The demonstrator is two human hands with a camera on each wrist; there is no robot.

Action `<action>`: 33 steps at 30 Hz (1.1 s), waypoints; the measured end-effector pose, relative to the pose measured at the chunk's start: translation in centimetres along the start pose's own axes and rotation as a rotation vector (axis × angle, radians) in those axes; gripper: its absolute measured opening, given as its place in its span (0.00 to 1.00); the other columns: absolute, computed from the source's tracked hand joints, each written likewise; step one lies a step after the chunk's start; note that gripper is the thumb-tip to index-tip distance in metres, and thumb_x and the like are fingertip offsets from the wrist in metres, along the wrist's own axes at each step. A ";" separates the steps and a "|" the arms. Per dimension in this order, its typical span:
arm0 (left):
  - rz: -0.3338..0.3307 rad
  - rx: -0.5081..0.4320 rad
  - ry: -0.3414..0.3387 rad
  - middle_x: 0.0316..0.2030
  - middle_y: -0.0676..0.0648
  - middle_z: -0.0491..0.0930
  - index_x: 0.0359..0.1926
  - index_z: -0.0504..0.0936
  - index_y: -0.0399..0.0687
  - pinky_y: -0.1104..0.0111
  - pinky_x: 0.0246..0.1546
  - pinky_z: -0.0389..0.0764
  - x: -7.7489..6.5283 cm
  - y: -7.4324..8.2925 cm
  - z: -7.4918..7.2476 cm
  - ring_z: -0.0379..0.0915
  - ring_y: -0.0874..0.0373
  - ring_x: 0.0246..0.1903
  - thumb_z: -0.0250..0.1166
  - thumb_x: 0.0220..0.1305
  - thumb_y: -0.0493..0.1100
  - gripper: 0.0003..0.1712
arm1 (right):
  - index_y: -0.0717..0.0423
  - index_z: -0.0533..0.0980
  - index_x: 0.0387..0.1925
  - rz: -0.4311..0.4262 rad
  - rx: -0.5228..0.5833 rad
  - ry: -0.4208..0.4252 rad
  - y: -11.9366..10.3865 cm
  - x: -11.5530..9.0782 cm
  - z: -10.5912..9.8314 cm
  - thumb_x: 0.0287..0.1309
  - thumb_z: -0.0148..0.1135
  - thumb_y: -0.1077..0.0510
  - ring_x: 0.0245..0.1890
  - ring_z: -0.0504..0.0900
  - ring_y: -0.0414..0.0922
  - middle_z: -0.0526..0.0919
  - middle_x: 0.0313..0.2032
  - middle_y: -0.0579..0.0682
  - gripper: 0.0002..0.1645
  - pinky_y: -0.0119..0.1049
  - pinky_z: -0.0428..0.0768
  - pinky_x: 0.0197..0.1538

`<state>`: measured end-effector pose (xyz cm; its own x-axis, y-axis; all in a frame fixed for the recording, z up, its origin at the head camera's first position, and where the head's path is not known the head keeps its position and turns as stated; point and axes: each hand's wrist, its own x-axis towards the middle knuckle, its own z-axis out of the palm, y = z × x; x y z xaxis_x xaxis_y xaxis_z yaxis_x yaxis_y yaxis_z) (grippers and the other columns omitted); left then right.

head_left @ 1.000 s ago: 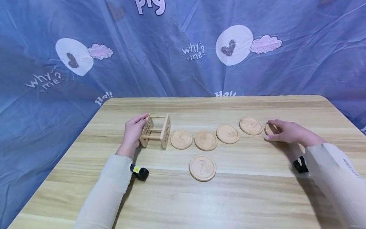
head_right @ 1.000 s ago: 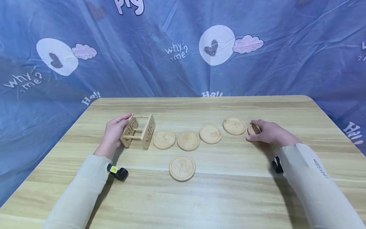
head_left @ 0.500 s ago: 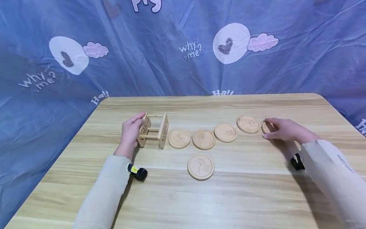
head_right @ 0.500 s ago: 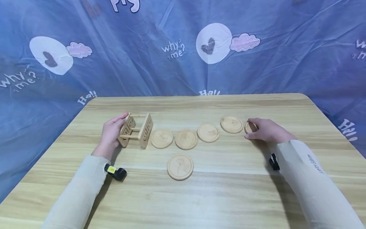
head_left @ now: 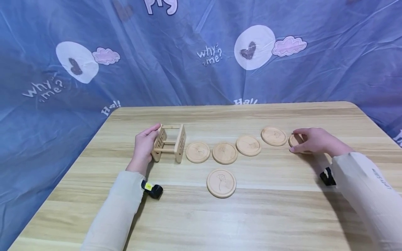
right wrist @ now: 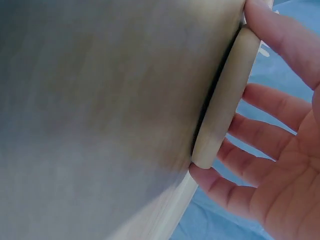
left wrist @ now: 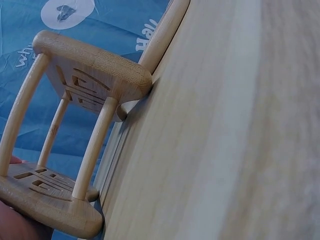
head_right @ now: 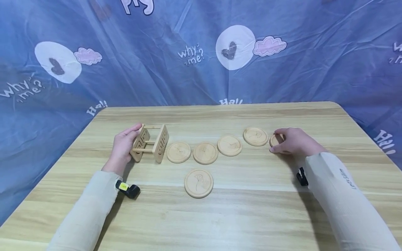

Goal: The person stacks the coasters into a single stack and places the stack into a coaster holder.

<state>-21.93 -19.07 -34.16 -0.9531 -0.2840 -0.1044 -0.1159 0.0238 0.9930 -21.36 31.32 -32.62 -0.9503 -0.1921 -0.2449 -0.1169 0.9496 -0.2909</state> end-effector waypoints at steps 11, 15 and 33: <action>0.005 0.008 0.019 0.60 0.49 0.71 0.57 0.74 0.44 0.71 0.60 0.67 -0.3 -0.2 -0.1 0.62 0.60 0.61 0.55 0.62 0.36 0.21 | 0.71 0.62 0.60 -0.003 0.047 0.045 -0.4 -0.1 -0.2 0.40 0.67 0.33 0.51 0.67 0.69 0.69 0.51 0.77 0.57 0.64 0.67 0.52; 0.012 0.015 0.009 0.61 0.49 0.70 0.58 0.74 0.44 0.71 0.60 0.66 -0.3 0.0 0.0 0.61 0.60 0.62 0.54 0.62 0.36 0.22 | 0.70 0.63 0.60 -0.003 0.059 0.059 -0.6 -0.3 -0.4 0.40 0.67 0.33 0.50 0.69 0.67 0.70 0.50 0.75 0.57 0.63 0.68 0.51; 0.024 -0.013 0.026 0.59 0.48 0.72 0.56 0.76 0.43 0.71 0.58 0.69 -0.3 -0.1 0.3 0.64 0.61 0.60 0.55 0.60 0.36 0.21 | 0.68 0.65 0.60 -0.058 0.073 0.087 -3.4 0.1 0.0 0.42 0.67 0.34 0.53 0.67 0.70 0.70 0.53 0.76 0.53 0.63 0.66 0.54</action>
<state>-21.74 -18.71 -34.25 -0.9479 -0.3085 -0.0790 -0.0891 0.0187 0.9958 -21.04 28.07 -31.62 -0.9644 -0.2208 -0.1457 -0.1539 0.9163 -0.3696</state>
